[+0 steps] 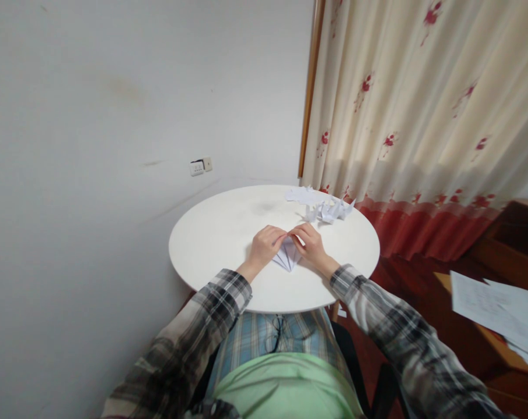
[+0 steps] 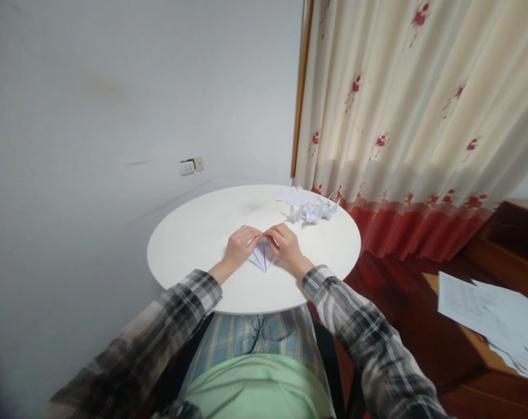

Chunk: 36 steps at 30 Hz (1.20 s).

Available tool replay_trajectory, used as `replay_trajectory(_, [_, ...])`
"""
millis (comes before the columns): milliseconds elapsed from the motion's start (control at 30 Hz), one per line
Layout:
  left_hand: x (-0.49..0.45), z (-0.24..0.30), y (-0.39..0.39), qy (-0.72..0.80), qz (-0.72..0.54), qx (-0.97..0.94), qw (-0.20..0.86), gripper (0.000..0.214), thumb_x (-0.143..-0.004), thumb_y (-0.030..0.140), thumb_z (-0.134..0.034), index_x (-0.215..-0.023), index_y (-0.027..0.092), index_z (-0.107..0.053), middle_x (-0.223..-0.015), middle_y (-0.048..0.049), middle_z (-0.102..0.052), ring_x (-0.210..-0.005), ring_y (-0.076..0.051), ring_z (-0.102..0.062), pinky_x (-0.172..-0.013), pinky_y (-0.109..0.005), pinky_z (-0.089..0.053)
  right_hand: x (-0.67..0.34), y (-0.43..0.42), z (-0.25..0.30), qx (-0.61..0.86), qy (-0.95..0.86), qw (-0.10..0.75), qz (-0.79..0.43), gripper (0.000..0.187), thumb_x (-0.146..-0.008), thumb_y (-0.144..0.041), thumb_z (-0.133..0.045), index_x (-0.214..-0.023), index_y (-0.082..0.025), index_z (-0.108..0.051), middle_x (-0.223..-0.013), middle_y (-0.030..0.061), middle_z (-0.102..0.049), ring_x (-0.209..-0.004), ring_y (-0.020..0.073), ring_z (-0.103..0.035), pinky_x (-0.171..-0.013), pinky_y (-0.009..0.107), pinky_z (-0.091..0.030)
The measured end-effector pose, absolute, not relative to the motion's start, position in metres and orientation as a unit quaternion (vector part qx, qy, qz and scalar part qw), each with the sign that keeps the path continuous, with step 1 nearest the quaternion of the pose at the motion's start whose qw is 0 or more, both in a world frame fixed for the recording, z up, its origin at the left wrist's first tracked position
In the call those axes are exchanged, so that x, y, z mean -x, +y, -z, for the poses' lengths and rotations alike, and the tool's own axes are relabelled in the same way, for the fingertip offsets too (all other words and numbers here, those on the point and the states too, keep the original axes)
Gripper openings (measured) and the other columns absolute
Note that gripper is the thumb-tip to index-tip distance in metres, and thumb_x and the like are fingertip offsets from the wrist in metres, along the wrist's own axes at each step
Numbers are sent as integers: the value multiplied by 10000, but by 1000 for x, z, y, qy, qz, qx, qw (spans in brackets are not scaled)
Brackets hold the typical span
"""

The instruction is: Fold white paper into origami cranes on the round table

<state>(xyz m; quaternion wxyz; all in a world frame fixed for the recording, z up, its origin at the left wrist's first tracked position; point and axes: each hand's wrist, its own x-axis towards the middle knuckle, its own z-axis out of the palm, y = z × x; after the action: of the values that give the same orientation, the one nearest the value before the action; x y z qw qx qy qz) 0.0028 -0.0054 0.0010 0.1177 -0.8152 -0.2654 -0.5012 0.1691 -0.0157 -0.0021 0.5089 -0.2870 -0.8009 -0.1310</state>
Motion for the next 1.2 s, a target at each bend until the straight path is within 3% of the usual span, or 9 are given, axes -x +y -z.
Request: replay_trajectory(1200, [9, 8, 10, -458, 322, 828, 35, 153, -808, 237, -513, -810, 199, -661, -812, -42, -656, -792, -188, -569, -695, -293, -433, -171, -16, -1, 330, -761, 544, 127, 146, -844, -158, -424, -843, -194, -566, -809, 57, -559, -791, 173, -513, -702, 311, -423])
